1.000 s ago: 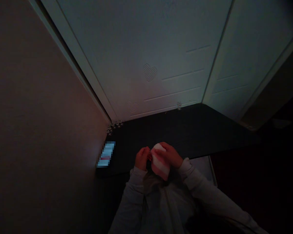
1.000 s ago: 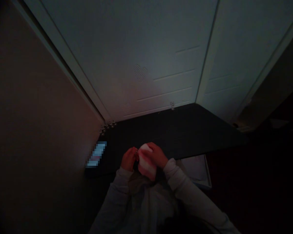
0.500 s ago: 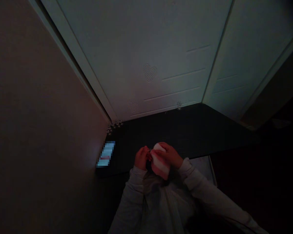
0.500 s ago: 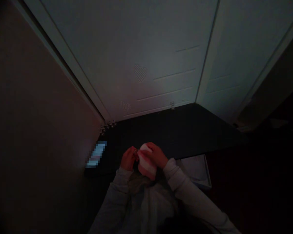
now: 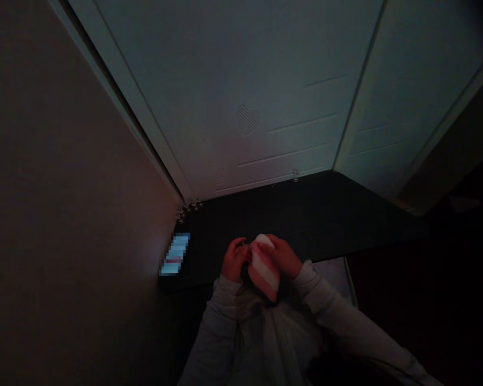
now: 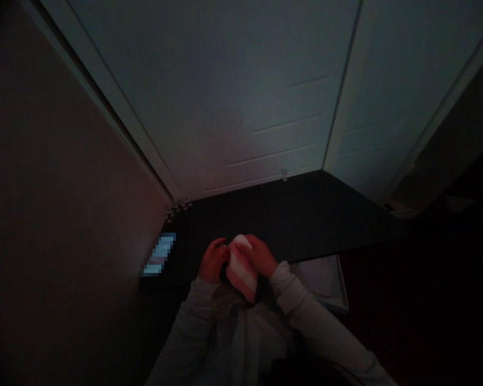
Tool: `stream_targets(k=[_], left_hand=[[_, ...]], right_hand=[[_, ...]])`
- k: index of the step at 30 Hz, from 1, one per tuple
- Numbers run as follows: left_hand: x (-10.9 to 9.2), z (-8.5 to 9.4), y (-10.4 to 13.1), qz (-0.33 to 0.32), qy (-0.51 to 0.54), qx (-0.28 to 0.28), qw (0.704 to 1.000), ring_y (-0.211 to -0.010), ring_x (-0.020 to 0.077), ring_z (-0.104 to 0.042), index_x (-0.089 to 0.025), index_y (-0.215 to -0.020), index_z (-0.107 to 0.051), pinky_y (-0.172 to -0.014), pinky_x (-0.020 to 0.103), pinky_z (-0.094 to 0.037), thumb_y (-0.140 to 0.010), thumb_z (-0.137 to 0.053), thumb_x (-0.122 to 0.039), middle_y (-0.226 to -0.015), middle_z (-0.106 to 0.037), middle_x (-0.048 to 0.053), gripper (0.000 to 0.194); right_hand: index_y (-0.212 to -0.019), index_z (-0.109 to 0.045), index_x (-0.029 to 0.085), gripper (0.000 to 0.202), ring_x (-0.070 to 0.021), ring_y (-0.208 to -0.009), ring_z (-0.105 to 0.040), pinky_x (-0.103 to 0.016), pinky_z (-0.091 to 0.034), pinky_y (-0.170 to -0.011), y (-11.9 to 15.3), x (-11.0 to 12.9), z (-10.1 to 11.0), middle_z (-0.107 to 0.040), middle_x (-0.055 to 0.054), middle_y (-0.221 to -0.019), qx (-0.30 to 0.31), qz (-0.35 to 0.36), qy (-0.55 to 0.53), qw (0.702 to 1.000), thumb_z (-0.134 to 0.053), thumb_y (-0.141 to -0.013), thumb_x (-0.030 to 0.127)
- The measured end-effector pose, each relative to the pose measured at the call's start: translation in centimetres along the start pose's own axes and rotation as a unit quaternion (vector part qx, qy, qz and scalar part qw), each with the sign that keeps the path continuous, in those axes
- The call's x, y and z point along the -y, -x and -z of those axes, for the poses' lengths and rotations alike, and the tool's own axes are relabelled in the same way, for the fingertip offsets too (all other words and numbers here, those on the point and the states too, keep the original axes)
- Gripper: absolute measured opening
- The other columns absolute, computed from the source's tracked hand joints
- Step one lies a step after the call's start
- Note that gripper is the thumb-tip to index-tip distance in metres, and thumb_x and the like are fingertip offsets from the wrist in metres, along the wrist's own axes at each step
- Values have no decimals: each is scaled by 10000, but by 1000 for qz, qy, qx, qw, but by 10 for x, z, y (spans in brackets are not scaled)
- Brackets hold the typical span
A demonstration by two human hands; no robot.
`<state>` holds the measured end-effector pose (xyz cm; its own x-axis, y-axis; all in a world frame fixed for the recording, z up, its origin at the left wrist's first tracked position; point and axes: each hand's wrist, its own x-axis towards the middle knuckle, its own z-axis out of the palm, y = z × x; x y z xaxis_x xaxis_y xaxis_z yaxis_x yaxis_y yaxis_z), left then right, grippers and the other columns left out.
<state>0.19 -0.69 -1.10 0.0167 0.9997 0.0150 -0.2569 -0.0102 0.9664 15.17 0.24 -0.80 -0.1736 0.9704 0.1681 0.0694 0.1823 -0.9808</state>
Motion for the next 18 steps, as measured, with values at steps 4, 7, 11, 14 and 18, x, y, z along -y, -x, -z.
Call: stream_targets(k=[4,7,11,14,18], left_hand=[[0,2,1,3,-17,23,1000,-540,83,-511,-161,-944,-489,-541,214,-388,-619,-620,-277,-642,-564,-6,369],[0,3,1,7,-23,20,1000,-538,84,-509,-162,-902,-501,-541,213,-383,-622,-612,-288,-625,-568,-11,326],[1,3,0,14,-33,11,999,-520,83,-503,-160,-860,-502,-526,211,-377,-621,-605,-308,-613,-568,-13,299],[2,3,-1,8,-39,13,999,-498,80,-491,-157,-848,-497,-510,208,-375,-633,-593,-312,-576,-550,-25,282],[3,3,-1,5,-33,10,999,-464,76,-472,-156,-813,-495,-480,203,-366,-653,-564,-336,-526,-521,-40,250]], right_hand=[[-857,-565,149,281,-152,-727,-512,-257,-398,-644,0,0,0,-585,-34,-794,-1,-13,0,1000,-472,-716,374],[-836,-563,144,290,-144,-696,-504,-252,-396,-625,0,0,0,-574,-27,-754,-5,-20,-4,1000,-463,-720,390],[-828,-561,147,289,-140,-692,-496,-250,-391,-624,0,0,0,-563,-22,-745,-8,-21,2,1000,-466,-718,397],[-828,-561,155,267,-141,-712,-498,-254,-391,-645,0,0,0,-559,-20,-762,3,-13,6,1000,-475,-715,381],[-871,-553,158,267,-153,-788,-504,-270,-390,-709,0,1,0,-558,-31,-842,3,5,2,1000,-518,-683,344]])
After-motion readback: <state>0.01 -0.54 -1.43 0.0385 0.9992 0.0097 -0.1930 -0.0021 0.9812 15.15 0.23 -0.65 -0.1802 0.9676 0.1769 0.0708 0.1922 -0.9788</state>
